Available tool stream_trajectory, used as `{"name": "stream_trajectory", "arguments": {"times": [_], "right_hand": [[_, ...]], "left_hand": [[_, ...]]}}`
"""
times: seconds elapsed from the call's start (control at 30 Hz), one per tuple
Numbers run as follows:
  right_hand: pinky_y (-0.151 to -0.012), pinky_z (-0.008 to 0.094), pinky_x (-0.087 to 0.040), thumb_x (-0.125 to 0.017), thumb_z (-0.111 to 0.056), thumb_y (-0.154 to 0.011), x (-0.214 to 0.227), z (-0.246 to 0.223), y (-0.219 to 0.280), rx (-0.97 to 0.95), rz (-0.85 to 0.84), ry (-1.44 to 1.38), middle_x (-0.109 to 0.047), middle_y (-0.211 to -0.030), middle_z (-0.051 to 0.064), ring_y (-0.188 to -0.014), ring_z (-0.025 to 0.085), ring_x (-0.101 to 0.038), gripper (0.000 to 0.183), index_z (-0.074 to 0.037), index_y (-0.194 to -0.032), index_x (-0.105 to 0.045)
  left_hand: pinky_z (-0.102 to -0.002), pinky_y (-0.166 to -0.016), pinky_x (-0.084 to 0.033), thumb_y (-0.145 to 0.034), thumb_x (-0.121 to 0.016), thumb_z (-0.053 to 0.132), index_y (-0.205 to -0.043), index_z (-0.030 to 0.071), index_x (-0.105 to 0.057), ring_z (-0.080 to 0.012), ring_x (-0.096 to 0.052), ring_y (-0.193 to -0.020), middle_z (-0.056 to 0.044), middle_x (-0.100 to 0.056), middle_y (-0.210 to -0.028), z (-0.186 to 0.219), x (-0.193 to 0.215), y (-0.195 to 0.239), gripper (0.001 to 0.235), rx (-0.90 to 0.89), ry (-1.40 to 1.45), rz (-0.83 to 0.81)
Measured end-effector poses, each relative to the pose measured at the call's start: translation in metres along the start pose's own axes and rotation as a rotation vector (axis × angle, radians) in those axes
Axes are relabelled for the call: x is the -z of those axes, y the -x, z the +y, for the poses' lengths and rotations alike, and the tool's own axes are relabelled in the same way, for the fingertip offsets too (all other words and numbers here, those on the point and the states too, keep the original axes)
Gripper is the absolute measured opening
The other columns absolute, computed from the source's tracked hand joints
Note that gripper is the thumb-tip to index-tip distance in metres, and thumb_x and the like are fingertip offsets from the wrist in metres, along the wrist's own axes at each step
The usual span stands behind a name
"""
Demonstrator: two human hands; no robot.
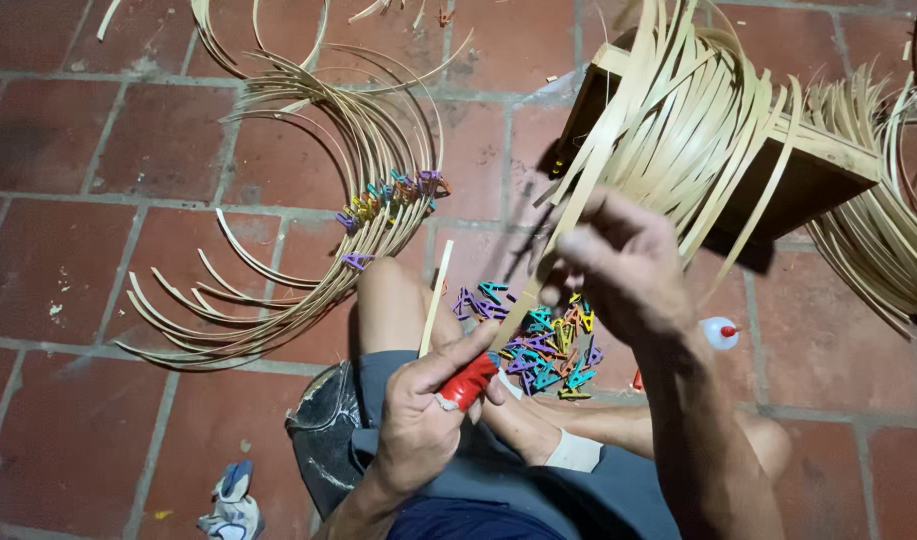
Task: The person sits on a tiled floor and assembles thin bamboo strips into a curved structure. They apply glue to the ends of the strips and secure them with colorful plastic clips, repeating the process to build up the form.
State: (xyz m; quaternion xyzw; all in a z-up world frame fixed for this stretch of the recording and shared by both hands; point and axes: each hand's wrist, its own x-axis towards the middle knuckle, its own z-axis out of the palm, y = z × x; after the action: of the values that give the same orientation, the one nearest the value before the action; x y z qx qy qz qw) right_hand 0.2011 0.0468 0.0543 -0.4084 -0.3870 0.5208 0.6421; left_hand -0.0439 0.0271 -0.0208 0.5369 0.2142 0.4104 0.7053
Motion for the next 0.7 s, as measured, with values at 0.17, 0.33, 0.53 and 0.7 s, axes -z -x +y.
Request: {"name": "stream_trajectory", "arguments": {"times": [0.17, 0.33, 0.53, 0.7], "right_hand": [[-0.073, 0.029, -0.062, -0.082, -0.001, -0.085, 0.003, 0.004, 0.019, 0.029, -0.152, 0.137, -0.072, -0.096, 0.011, -0.083, 0.014, -0.072, 0.034, 0.005, -0.113, -0.064], [-0.057, 0.025, -0.055, -0.083, -0.003, -0.085, 0.000, -0.014, 0.025, 0.155, -0.024, 0.240, -0.074, -0.088, 0.013, -0.070, 0.014, -0.070, 0.028, 0.007, -0.106, -0.065], [-0.058, 0.022, -0.055, -0.080, -0.006, -0.089, 0.008, -0.028, 0.033, 0.184, -0.014, 0.391, -0.073, -0.088, 0.009, -0.073, 0.009, -0.068, 0.028, 0.005, -0.109, -0.064], [-0.060, 0.023, -0.057, -0.079, -0.007, -0.092, 0.011, -0.005, 0.032, 0.201, -0.065, 0.364, -0.072, -0.089, 0.008, -0.075, 0.009, -0.069, 0.027, 0.005, -0.111, -0.063]], "left_hand": [[-0.021, -0.074, -0.050, -0.093, -0.049, -0.014, -0.147, 0.004, -0.059, -0.0097, -0.062, -0.084, -0.007, -0.072, -0.097, 0.003, -0.006, -0.002, 0.057, -0.018, -0.050, 0.015], [-0.025, -0.084, -0.056, -0.092, -0.051, -0.013, -0.147, 0.004, -0.060, -0.0129, -0.067, -0.090, -0.008, -0.071, -0.103, 0.002, -0.024, -0.018, 0.057, -0.168, -0.165, 0.011], [-0.031, -0.104, -0.055, -0.093, -0.061, -0.011, -0.139, 0.002, -0.064, -0.0207, -0.071, -0.117, -0.015, -0.074, -0.128, -0.021, -0.032, -0.033, 0.048, -0.283, -0.283, 0.046], [-0.032, -0.106, -0.055, -0.094, -0.060, -0.011, -0.136, 0.001, -0.066, -0.0203, -0.071, -0.119, -0.014, -0.074, -0.128, -0.046, -0.028, -0.024, 0.044, -0.267, -0.231, 0.097]]}}
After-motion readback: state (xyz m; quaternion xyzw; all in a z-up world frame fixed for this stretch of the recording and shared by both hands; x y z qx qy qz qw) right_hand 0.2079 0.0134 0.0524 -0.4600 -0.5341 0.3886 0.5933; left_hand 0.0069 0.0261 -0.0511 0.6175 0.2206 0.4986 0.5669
